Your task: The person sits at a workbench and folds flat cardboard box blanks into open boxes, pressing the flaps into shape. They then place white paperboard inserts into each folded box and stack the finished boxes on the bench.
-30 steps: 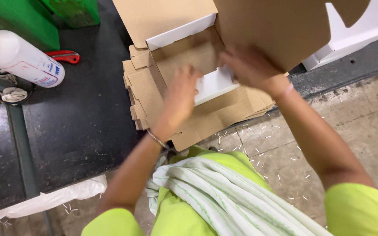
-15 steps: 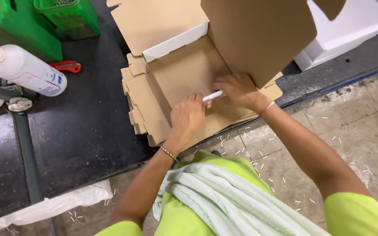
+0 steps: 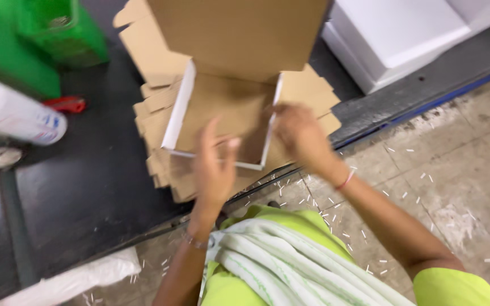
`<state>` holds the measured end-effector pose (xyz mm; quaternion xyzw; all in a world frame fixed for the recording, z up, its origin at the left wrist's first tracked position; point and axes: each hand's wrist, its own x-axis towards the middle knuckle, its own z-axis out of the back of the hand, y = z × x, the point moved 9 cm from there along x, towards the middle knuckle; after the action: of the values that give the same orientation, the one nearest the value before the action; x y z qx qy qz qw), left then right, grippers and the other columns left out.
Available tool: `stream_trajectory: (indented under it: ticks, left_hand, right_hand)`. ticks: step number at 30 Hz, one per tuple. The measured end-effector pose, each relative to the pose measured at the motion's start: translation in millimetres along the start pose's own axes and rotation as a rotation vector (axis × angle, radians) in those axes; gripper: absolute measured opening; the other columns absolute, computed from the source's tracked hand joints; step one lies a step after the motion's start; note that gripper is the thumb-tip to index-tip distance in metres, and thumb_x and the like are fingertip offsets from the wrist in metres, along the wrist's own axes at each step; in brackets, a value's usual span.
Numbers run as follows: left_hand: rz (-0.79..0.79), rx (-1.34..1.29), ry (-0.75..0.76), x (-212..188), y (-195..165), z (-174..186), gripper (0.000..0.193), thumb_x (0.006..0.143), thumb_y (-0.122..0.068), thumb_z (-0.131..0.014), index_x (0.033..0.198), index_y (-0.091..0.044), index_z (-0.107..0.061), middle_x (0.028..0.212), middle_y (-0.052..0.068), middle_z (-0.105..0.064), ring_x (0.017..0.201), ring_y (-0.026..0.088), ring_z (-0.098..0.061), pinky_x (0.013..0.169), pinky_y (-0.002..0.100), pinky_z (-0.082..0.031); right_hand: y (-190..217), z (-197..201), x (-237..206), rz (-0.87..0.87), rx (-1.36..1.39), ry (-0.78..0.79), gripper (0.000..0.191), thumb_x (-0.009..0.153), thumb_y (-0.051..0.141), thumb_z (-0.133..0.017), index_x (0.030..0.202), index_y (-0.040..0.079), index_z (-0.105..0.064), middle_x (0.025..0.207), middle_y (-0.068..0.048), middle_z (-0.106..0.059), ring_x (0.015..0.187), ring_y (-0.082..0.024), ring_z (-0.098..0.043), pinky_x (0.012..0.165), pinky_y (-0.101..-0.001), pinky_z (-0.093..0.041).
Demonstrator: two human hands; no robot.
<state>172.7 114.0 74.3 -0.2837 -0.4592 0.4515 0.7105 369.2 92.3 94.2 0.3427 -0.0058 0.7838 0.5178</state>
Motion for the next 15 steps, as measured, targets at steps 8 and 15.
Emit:
stream_trajectory:
  ticks: [8,15]
  left_hand:
    - [0.162,0.328,-0.18,-77.1,22.2,36.9,0.029,0.103,-0.03,-0.071,0.113,-0.006,-0.058,0.11,0.012,-0.061,0.105,0.029,-0.06,0.098,0.042,-0.048]
    - [-0.084,0.616,0.046,-93.3,6.5,-1.8,0.045,0.085,-0.036,-0.076,0.122,-0.012,-0.071,0.134,0.01,-0.065,0.135,0.03,-0.054,0.115,0.049,-0.032]
  right_hand:
    - [42.5,-52.3,-8.9,0.012,-0.025,0.263,0.034,0.084,0.011,-0.061,0.117,0.004,-0.067,0.104,-0.01,-0.069,0.099,-0.027,-0.068,0.089,-0.0415,-0.052]
    - [-68.5,27.5,-1.4,0.028,-0.086,0.101,0.014,0.081,0.013,-0.07,0.095,0.011,-0.071,0.09,-0.006,-0.071,0.098,-0.029,-0.068,0.099,-0.0425,-0.049]
